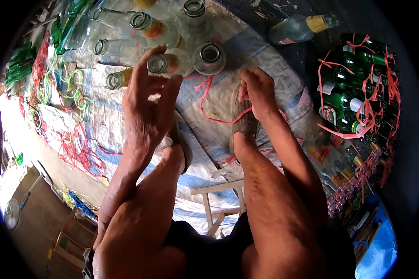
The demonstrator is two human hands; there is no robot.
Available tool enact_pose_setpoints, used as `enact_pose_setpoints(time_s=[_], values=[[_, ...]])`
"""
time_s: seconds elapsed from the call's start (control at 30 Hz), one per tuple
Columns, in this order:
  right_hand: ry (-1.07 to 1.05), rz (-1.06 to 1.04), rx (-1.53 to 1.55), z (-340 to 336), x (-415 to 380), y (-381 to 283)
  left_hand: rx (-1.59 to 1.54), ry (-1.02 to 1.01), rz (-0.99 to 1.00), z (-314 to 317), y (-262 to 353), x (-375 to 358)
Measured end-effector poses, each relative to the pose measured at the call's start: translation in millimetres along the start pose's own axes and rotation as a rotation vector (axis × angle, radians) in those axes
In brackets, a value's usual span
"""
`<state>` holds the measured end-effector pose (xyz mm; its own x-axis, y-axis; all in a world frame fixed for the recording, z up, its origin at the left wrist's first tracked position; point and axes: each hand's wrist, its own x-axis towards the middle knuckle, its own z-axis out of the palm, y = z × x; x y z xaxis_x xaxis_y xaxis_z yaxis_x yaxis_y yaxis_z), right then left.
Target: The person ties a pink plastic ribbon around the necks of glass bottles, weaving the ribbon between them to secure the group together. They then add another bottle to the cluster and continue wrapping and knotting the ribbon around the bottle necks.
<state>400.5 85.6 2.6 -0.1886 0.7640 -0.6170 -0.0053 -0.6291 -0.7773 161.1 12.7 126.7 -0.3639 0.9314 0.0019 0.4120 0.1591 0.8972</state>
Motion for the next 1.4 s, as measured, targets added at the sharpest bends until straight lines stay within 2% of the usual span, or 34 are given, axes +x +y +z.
enact_pose_setpoints(time_s=[0.27,0.3,0.4,0.53,0.87,1.1,1.2,1.4], values=[[0.015,0.018,0.022,2,-4,1,0.008,0.005,0.072,7,-23,8],[0.016,0.017,0.024,1,-2,3,-0.004,-0.008,0.015,6,-17,7],[0.016,0.016,0.014,0,-1,5,0.014,-0.022,0.044,4,-19,7],[0.032,0.025,0.017,3,-1,6,-0.005,-0.037,-0.020,3,-16,6],[0.064,0.041,-0.004,5,-2,13,0.028,-0.062,0.005,2,-15,6],[0.000,-0.131,-0.301,22,-12,-6,0.068,-0.087,0.011,1,-11,8],[-0.056,-0.272,-0.273,28,-12,-12,0.083,-0.093,0.010,0,-11,7],[-0.093,-0.472,-0.470,36,-10,-15,0.093,-0.106,0.043,0,-10,8]])
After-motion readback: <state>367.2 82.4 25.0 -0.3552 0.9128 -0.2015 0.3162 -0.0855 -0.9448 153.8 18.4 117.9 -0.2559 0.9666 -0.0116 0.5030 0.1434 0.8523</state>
